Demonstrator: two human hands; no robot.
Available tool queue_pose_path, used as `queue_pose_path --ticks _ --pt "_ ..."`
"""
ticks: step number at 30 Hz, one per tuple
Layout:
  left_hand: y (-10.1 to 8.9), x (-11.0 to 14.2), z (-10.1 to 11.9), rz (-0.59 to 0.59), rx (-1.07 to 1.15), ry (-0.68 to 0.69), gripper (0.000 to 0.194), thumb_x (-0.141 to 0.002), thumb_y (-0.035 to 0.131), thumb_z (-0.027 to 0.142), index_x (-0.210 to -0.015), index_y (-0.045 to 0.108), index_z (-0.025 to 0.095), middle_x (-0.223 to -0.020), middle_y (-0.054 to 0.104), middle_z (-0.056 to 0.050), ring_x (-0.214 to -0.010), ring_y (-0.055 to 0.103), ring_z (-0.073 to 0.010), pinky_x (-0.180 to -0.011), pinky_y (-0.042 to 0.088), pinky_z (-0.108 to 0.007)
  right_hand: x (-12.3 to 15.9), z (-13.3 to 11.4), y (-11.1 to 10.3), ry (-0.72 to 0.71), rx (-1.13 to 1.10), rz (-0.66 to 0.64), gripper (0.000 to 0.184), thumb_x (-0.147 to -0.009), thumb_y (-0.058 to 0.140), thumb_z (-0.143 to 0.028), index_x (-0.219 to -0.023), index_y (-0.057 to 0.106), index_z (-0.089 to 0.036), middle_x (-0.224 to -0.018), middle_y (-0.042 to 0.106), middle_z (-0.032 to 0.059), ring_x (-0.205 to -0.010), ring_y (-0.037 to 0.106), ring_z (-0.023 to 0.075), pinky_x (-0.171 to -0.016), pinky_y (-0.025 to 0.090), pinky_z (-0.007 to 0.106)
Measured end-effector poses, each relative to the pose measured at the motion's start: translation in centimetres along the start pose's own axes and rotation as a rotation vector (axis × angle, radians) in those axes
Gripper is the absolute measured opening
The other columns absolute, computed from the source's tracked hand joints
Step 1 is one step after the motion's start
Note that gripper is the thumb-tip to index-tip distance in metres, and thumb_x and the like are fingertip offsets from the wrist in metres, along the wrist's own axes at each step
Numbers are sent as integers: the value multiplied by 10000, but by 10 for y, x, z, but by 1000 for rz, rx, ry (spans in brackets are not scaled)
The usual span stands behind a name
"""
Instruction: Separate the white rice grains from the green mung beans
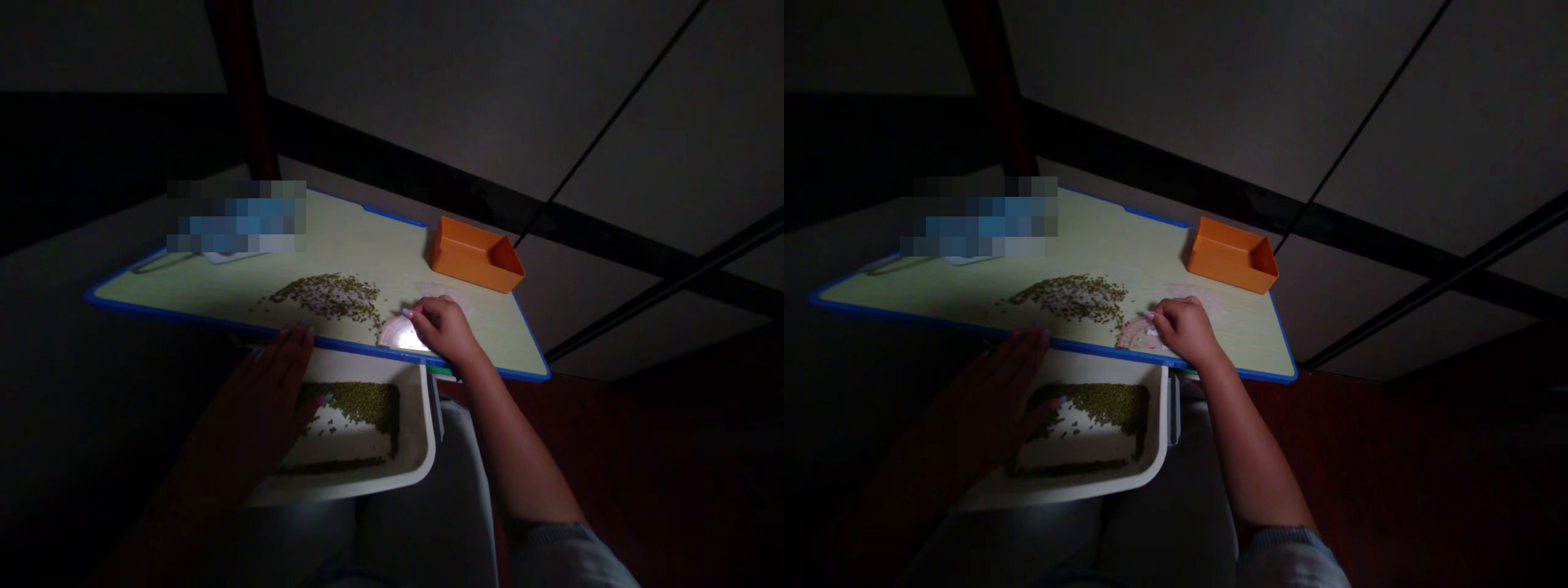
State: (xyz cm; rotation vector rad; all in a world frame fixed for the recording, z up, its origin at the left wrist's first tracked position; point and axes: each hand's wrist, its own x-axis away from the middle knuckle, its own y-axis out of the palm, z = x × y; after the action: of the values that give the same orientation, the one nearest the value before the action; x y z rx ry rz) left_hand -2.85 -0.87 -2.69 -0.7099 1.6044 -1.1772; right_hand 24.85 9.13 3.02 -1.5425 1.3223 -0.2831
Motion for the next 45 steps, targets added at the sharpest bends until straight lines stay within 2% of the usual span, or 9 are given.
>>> queue_pose_path --ticks 9,18,29,37,41,45 --pt "-1 0 1 3 -16 0 751 -892 304 518 -1503 167 103 -1574 338 -183 -1449 339 -319 -1119 348 -512 3 6 5 66 -169 -45 274 -890 567 -300 -640 555 -188 -529 522 -34 -512 461 108 -561 307 233" --pt "-1 1 1 4 -12 -10 740 -889 332 494 -1505 167 119 -1571 345 -178 -1441 353 -323 -1101 369 -518 4 6 4 45 -239 -18 315 -894 555 -354 -624 525 -195 -527 488 -39 -511 450 105 -559 321 230" --pt "-1 2 0 -9 21 -24 748 -881 358 490 -1506 168 125 -1579 336 -168 -1456 325 -313 -1127 330 -506 3 4 2 114 -188 41 302 -890 561 -355 -630 556 -202 -502 536 -33 -489 464 117 -595 352 248" --pt "-1 1 1 -5 24 -24 731 -890 306 511 -1499 201 120 -1572 347 -171 -1446 344 -315 -1127 331 -507 3 6 1 170 -105 85 275 -887 551 -341 -654 583 -197 -541 584 -12 -511 470 121 -585 341 249" --pt "-2 2 0 -5 42 -25 740 -888 327 516 -1509 169 144 -1583 331 -154 -1451 336 -310 -1139 320 -505 3 7 -1 193 -93 138 272 -880 555 -350 -652 568 -202 -550 580 -8 -519 476 129 -582 339 256" --pt "-2 2 0 -2 59 -26 744 -885 327 521 -1508 171 145 -1587 320 -153 -1456 326 -312 -1140 320 -513 3 7 0 177 -128 128 291 -895 539 -367 -654 565 -205 -532 562 -15 -521 480 130 -587 350 254"
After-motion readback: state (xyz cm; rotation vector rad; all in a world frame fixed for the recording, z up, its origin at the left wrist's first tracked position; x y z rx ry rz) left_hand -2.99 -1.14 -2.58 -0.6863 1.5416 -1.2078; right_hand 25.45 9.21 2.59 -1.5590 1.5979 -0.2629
